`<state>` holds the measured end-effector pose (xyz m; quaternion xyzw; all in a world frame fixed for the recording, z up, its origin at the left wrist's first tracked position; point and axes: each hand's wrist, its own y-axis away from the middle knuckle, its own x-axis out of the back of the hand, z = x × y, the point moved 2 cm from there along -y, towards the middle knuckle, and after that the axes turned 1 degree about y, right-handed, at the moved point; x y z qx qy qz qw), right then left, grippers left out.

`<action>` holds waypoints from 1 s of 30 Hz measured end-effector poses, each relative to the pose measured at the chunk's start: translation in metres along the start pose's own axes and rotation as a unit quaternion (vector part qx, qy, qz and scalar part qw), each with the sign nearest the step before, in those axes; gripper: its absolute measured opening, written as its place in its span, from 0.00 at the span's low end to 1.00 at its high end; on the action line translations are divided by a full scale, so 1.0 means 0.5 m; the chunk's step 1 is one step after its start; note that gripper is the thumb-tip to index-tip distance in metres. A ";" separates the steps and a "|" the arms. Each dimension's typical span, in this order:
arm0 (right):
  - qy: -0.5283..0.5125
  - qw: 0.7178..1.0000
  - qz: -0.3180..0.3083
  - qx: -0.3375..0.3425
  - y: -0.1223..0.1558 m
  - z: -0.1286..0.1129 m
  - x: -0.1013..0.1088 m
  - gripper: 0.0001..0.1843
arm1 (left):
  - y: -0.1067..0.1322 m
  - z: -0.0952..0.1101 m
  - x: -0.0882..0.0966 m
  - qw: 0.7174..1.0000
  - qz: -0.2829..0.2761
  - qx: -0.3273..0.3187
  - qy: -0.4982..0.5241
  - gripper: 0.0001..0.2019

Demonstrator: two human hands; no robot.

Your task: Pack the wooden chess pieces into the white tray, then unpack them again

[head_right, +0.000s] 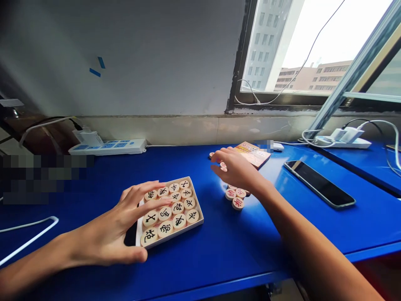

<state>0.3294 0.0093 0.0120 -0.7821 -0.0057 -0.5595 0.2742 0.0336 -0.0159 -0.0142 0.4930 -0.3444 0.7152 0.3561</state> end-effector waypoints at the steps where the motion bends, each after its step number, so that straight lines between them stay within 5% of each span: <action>1: 0.017 0.999 0.002 -0.039 -0.013 0.029 -0.008 0.08 | 0.001 -0.006 -0.001 1.000 0.003 0.008 0.010 0.43; 6: 0.068 0.991 -0.038 -0.109 -0.077 0.078 -0.048 0.15 | 0.004 -0.013 -0.002 0.996 -0.005 0.030 0.081 0.53; 14: 0.061 0.993 -0.085 -0.050 -0.086 -0.009 -0.062 0.07 | 0.009 -0.022 0.006 0.988 -0.015 0.043 0.145 0.59; 20: -0.090 0.987 -0.049 0.123 0.004 -0.157 -0.028 0.03 | 0.008 -0.019 0.004 0.985 0.012 0.078 0.156 0.34; 23: -0.120 0.977 -0.041 0.169 0.029 -0.205 -0.030 0.01 | 0.007 -0.014 0.000 0.988 0.025 0.089 0.122 0.32; 30: -0.051 0.988 -0.008 0.144 0.017 -0.180 -0.029 0.10 | 0.006 -0.014 -0.005 0.992 0.050 0.080 0.085 0.27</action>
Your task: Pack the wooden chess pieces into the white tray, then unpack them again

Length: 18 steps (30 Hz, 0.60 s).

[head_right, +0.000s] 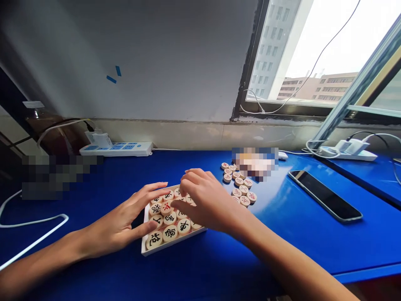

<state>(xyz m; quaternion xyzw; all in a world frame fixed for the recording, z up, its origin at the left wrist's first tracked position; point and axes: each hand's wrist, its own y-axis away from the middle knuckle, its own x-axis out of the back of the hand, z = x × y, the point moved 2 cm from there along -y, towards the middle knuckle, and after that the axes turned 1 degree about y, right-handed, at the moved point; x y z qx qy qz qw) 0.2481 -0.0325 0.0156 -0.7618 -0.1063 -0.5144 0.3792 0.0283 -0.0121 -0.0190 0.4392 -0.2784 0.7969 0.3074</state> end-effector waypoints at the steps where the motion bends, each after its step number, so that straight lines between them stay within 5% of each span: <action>1: 0.023 1.000 -0.002 -0.019 0.002 0.017 0.010 0.10 | 0.000 0.002 0.001 1.000 0.003 -0.010 -0.002 0.24; 5: 0.084 0.988 0.010 -0.131 0.015 0.123 0.034 0.13 | -0.003 0.013 0.010 0.996 0.010 -0.085 -0.020 0.17; 10: 0.110 0.965 -0.019 -0.238 0.033 0.246 0.001 0.13 | -0.007 0.011 0.020 0.989 0.036 -0.105 -0.100 0.16; 18: 0.128 0.958 -0.034 -0.255 0.026 0.247 -0.014 0.06 | -0.019 -0.008 0.037 0.978 0.088 -0.037 -0.187 0.12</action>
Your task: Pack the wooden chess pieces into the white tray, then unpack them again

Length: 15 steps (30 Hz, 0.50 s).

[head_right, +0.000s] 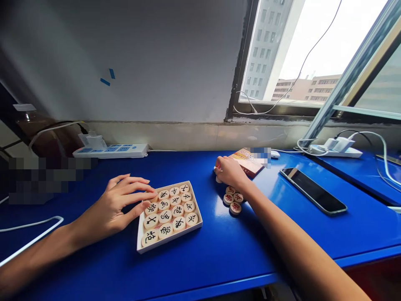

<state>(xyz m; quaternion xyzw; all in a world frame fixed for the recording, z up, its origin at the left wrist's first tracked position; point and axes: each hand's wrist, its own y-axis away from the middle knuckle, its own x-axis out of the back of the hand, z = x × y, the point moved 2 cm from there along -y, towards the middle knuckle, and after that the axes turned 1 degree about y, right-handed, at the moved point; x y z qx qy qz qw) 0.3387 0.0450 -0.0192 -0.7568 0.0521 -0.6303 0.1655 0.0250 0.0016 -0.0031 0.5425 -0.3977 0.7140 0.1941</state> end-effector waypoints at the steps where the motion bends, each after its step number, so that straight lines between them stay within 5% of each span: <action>1: -0.001 1.000 0.000 0.002 0.000 -0.005 0.002 0.06 | -0.001 -0.001 0.000 1.000 0.003 0.013 0.006 0.12; 6: -0.081 0.995 0.035 0.035 0.015 -0.060 0.028 0.05 | -0.002 0.005 -0.007 0.996 0.035 0.052 0.070 0.14; 11: -0.175 0.963 0.099 0.181 0.079 -0.177 0.090 0.03 | 0.001 0.015 -0.015 0.992 0.051 0.045 0.107 0.14; 15: -0.132 0.962 0.007 0.239 0.104 -0.215 0.102 0.07 | 0.003 0.025 -0.013 0.990 0.053 0.006 0.131 0.16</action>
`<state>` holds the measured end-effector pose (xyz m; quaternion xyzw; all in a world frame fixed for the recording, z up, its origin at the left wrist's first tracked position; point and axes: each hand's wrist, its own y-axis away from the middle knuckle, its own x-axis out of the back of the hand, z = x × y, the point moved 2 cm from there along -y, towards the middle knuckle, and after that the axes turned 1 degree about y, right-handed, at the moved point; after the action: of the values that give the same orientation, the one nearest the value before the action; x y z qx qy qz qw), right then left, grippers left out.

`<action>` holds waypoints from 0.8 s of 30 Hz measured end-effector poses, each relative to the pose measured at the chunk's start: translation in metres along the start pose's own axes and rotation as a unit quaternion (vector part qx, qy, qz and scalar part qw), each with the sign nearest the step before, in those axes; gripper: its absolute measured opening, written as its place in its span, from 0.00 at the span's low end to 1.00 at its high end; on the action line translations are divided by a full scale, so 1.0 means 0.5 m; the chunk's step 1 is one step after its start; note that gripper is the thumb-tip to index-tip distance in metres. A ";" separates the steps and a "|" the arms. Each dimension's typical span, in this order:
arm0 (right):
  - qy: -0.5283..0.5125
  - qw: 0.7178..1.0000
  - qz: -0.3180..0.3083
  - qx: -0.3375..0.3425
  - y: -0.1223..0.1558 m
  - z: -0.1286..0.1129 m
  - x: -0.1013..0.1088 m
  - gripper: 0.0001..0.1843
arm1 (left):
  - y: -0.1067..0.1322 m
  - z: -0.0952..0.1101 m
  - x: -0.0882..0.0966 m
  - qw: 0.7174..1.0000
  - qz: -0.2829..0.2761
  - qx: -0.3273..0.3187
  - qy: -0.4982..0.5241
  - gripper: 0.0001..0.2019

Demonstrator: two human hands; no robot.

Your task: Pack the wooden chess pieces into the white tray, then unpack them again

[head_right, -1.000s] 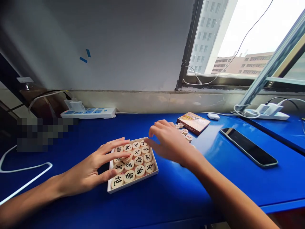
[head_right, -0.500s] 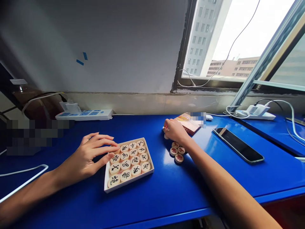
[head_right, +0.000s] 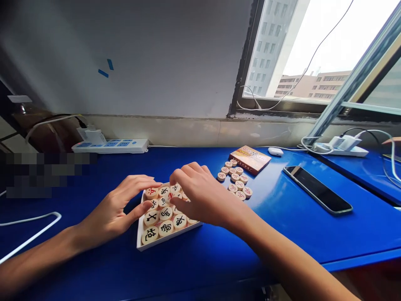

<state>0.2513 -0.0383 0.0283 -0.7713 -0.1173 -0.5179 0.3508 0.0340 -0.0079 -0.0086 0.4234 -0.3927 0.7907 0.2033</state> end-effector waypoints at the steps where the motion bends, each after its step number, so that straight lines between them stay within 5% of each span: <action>1: 0.014 0.999 -0.037 -0.003 0.002 0.010 -0.001 0.09 | 0.001 0.004 0.000 1.000 -0.011 -0.019 0.006 0.17; 5: 0.082 0.990 -0.066 -0.090 0.014 0.121 0.007 0.11 | 0.008 0.025 -0.001 0.991 -0.080 -0.102 0.016 0.17; 10: 0.109 0.966 -0.100 -0.212 0.031 0.239 0.010 0.12 | 0.016 0.035 -0.013 0.982 -0.139 -0.127 -0.027 0.21; 24: 0.172 0.963 -0.163 -0.125 0.034 0.201 -0.019 0.13 | 0.009 0.015 0.033 0.985 -0.066 -0.115 -0.110 0.08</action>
<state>0.3287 0.0176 -0.0090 -0.6787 -0.1140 -0.7035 0.1775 0.0256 -0.0171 0.0056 0.5065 -0.4723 0.6738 0.2576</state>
